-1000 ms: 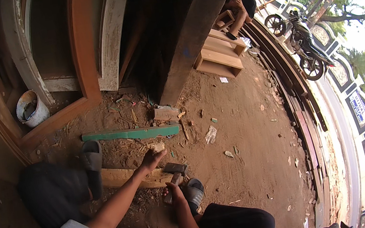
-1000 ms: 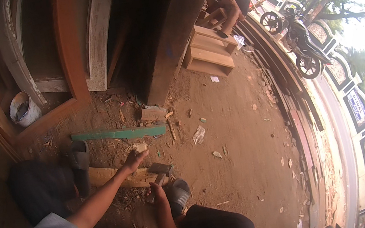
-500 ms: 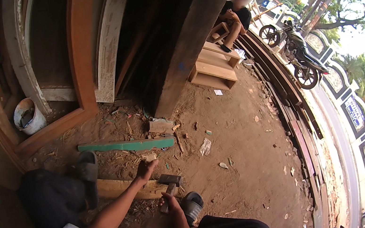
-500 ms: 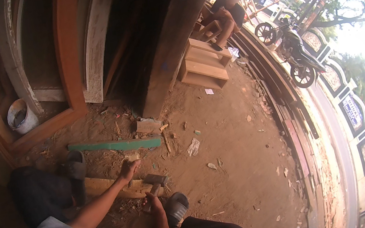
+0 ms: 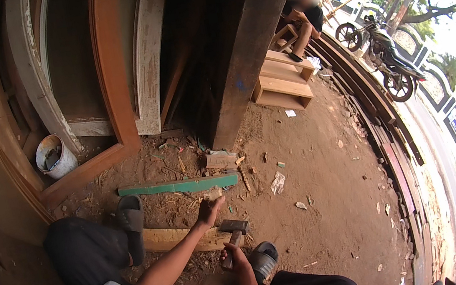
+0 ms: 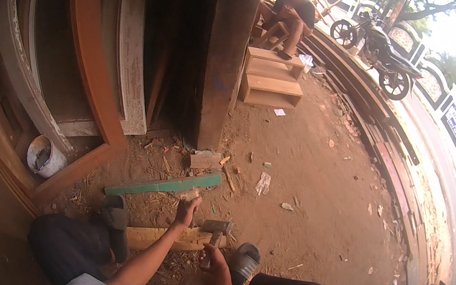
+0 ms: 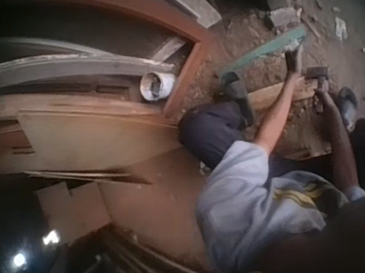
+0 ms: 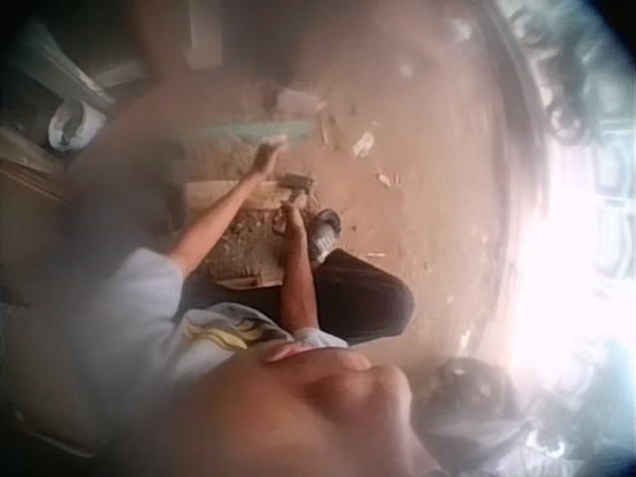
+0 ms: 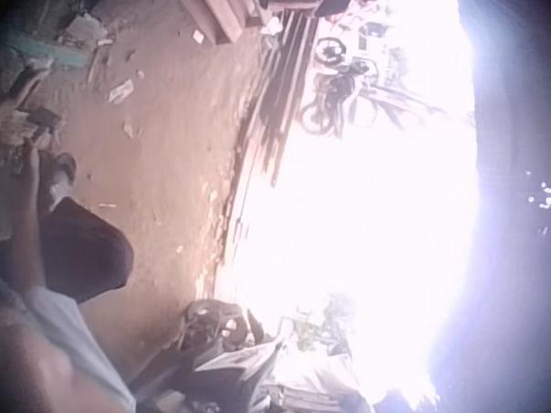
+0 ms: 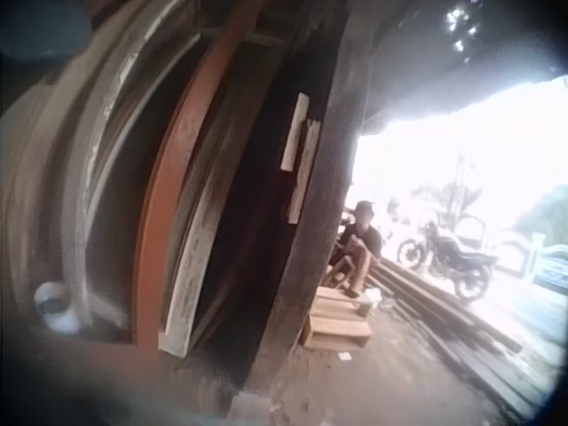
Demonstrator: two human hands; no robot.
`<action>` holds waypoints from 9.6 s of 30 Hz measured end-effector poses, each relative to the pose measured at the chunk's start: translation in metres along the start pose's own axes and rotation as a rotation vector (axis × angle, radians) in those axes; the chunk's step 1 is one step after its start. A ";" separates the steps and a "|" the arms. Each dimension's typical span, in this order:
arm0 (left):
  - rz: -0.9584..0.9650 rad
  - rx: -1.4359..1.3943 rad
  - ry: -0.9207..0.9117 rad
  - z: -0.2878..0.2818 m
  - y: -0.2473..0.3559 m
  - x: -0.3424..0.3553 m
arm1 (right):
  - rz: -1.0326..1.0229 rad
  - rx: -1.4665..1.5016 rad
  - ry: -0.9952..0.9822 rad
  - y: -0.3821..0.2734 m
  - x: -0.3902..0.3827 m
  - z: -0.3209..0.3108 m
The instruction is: The person sits on the ground and uses a chisel and hammer to carve a small wooden piece. They repeatedly strike the chisel to remove wood shavings and shape the piece.
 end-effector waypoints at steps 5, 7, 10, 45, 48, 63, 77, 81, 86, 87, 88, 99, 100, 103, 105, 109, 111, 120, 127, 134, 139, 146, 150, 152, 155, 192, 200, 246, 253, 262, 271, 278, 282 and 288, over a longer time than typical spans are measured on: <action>-0.141 -0.109 -0.131 -0.003 -0.024 0.002 | -0.011 -0.063 0.029 -0.007 0.003 -0.022; -0.107 -0.252 -0.184 0.003 0.000 0.002 | -0.032 -0.062 0.029 -0.009 0.007 -0.027; -0.073 -0.512 -0.202 0.010 0.046 0.000 | -0.037 -0.076 0.006 -0.008 0.011 -0.030; -0.346 0.061 -0.307 0.004 -0.032 -0.004 | -0.111 -0.308 0.205 -0.052 -0.018 0.004; -0.303 0.066 -0.302 -0.005 -0.055 0.002 | -0.300 -0.461 0.268 -0.091 -0.053 0.043; -0.365 0.015 -0.300 -0.001 -0.015 -0.012 | -0.567 -0.889 0.354 -0.114 -0.100 0.065; -0.332 -0.138 -0.361 0.008 -0.013 -0.009 | -0.395 -1.021 0.444 -0.059 -0.060 0.000; -0.340 -0.148 -0.381 0.008 -0.015 -0.010 | -0.401 -1.044 0.466 -0.058 -0.054 -0.007; -0.327 -0.159 -0.395 0.003 -0.023 -0.008 | -0.329 -0.913 0.419 -0.049 -0.056 -0.004; -0.322 -0.162 -0.382 0.005 -0.021 -0.009 | -0.330 -0.900 0.421 -0.049 -0.055 -0.009; -0.318 -0.165 -0.369 0.006 -0.019 -0.009 | -0.330 -0.888 0.422 -0.049 -0.053 -0.013; -0.309 -0.157 -0.385 0.006 -0.022 -0.010 | -0.195 -0.528 0.352 -0.033 -0.056 -0.018; -0.320 -0.162 -0.371 0.007 -0.020 -0.011 | -0.197 -0.520 0.314 -0.033 -0.052 -0.022; -0.293 -0.205 -0.397 0.010 -0.016 -0.011 | -0.187 -0.513 0.328 -0.030 -0.038 -0.034; -0.303 -0.194 -0.395 0.008 -0.018 -0.009 | -0.198 -0.622 0.345 -0.037 -0.027 -0.038; -0.335 -0.170 -0.382 0.006 -0.018 -0.012 | -0.203 -0.662 0.386 -0.038 -0.012 -0.042; -0.338 -0.167 -0.396 0.007 -0.018 -0.012 | -0.197 -0.662 0.366 -0.034 -0.009 -0.047; -0.359 -0.184 -0.402 0.006 -0.010 -0.012 | -0.308 -0.479 0.208 -0.032 -0.007 -0.044; -0.440 -0.214 -0.412 0.010 -0.016 -0.014 | -0.253 -0.689 0.423 -0.042 -0.026 -0.037; -0.430 -0.211 -0.446 0.022 -0.012 -0.019 | -0.267 -0.635 0.372 -0.047 -0.039 -0.016; -0.422 -0.152 -0.453 0.024 -0.029 -0.014 | -0.238 -0.643 0.367 -0.047 -0.034 -0.027; -0.443 -0.152 -0.441 0.021 -0.029 -0.014 | -0.228 -0.559 0.337 -0.048 -0.030 -0.037; -0.442 -0.135 -0.440 0.020 -0.031 -0.012 | -0.215 -0.578 0.329 -0.047 -0.027 -0.037; -0.446 -0.109 -0.452 0.020 -0.034 -0.011 | -0.219 -0.568 0.313 -0.047 -0.027 -0.034; -0.458 -0.189 -0.442 0.022 -0.031 -0.011 | -0.228 -0.562 0.310 -0.051 -0.028 -0.032; -0.432 -0.250 -0.434 0.015 -0.030 -0.012 | -0.203 -0.551 0.278 -0.049 -0.028 -0.024; -0.390 -0.190 -0.365 0.012 -0.029 -0.014 | -0.481 -0.800 0.361 -0.104 -0.103 0.059; -0.362 -0.278 -0.159 -0.003 -0.036 -0.024 | -0.346 -0.902 0.488 -0.046 -0.060 0.014; -0.400 -0.200 -0.211 0.006 -0.034 -0.018 | -0.290 -0.593 0.425 -0.042 -0.049 0.001; -0.383 -0.187 -0.371 0.025 -0.033 -0.006 | -0.164 -0.460 0.321 -0.031 -0.025 -0.027; -0.440 -0.127 -0.305 0.016 -0.039 -0.006 | -0.023 -0.154 0.122 -0.017 -0.011 -0.038; -0.416 -0.148 -0.296 0.005 -0.045 -0.006 | -0.004 -0.162 0.076 -0.009 -0.015 -0.021; -0.255 0.013 -0.137 0.005 -0.025 -0.013 | 0.016 -0.106 0.069 -0.007 -0.009 -0.026; -0.089 0.174 -0.302 0.020 -0.026 -0.003 | -0.112 -0.058 0.187 -0.028 0.004 -0.019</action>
Point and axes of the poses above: each hand's wrist, its own x-axis towards the middle knuckle, its own z-axis out of the palm, y = z × x, the point moved 9 cm from there along x, towards the middle knuckle, and after that the axes turned 9 degrees about -z, right-handed, at the moved point
